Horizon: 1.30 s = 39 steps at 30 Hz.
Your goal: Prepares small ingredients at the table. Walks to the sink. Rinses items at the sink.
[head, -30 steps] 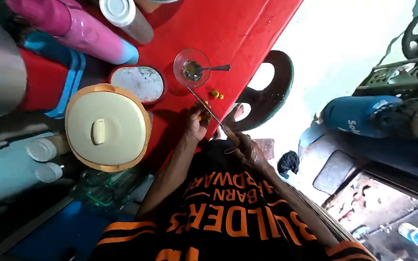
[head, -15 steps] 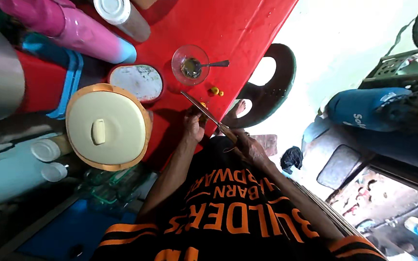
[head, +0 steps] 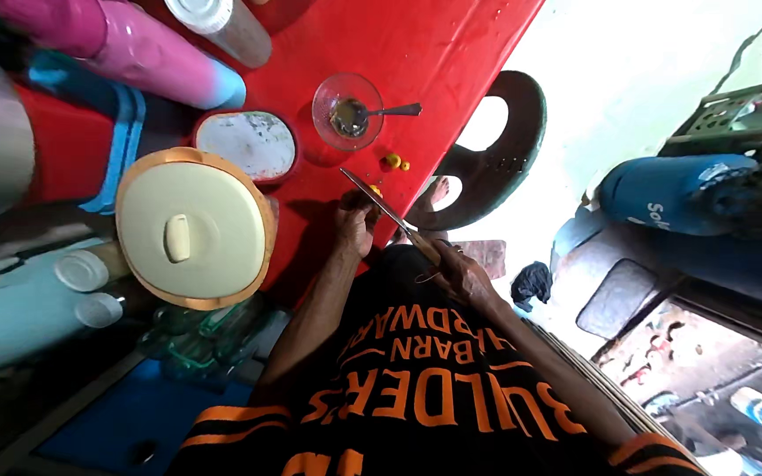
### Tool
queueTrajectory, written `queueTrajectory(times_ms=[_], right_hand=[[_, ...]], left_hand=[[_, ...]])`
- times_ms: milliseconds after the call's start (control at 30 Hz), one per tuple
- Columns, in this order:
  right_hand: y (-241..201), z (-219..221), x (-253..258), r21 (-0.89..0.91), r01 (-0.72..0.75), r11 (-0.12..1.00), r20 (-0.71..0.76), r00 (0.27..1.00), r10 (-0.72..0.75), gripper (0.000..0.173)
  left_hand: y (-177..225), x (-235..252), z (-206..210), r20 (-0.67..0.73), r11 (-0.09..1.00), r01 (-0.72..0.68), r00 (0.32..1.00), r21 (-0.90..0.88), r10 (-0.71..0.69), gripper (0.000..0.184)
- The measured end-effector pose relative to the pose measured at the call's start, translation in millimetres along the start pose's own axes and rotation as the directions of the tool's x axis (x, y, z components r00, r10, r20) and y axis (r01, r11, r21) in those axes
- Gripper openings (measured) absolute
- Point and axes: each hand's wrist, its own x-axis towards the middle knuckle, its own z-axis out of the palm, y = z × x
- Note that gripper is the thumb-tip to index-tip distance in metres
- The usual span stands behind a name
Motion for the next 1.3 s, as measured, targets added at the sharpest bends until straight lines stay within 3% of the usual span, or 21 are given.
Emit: queueTrajectory(times_ms=[300,500,700,867,1000,1133,1300], right_hand=[[-5.4,13.7,17.8,-0.046,-0.037,0.998,-0.043,0.998,0.035,0.050],[-1.1,6.6,-2.1,-0.057,-0.036,0.998,-0.041,0.999,0.033,0.050],[-12.4,13.3,39.8,-0.015,-0.038,0.999,-0.016,0.999,0.038,0.054],[1.3,-0.3,0.9,-0.022,-0.047,0.999,0.008,0.999,0.047,0.051],[-10.6,9.4,32.2,0.030,-0.100,0.995,0.043,0.994,0.098,0.052],[-3.2,7.5,28.5,0.060,-0.043,0.997,-0.042,0.998,0.046,0.052],[-8.0,-27.3,-2.5,0.164,0.034,0.986,-0.332,0.943,0.022,0.050]], left_hand=[[10.3,2.8,-0.6,-0.045,0.994,-0.080,0.995,0.077,0.084,0.020],[7.6,-2.3,-1.7,-0.049,0.990,-0.085,0.995,0.110,0.091,0.025],[-1.5,-10.3,1.5,-0.013,0.989,-0.078,0.997,0.126,0.080,0.021],[2.0,0.1,-4.8,-0.063,0.990,-0.090,0.993,0.106,0.097,0.022],[0.1,-9.6,-7.7,0.037,0.975,-0.141,0.990,0.173,0.136,0.017],[10.6,-22.2,-7.4,0.079,0.973,-0.130,0.990,0.190,0.117,0.018],[18.7,-22.8,-12.7,0.121,0.994,-0.064,0.991,0.088,0.053,0.022]])
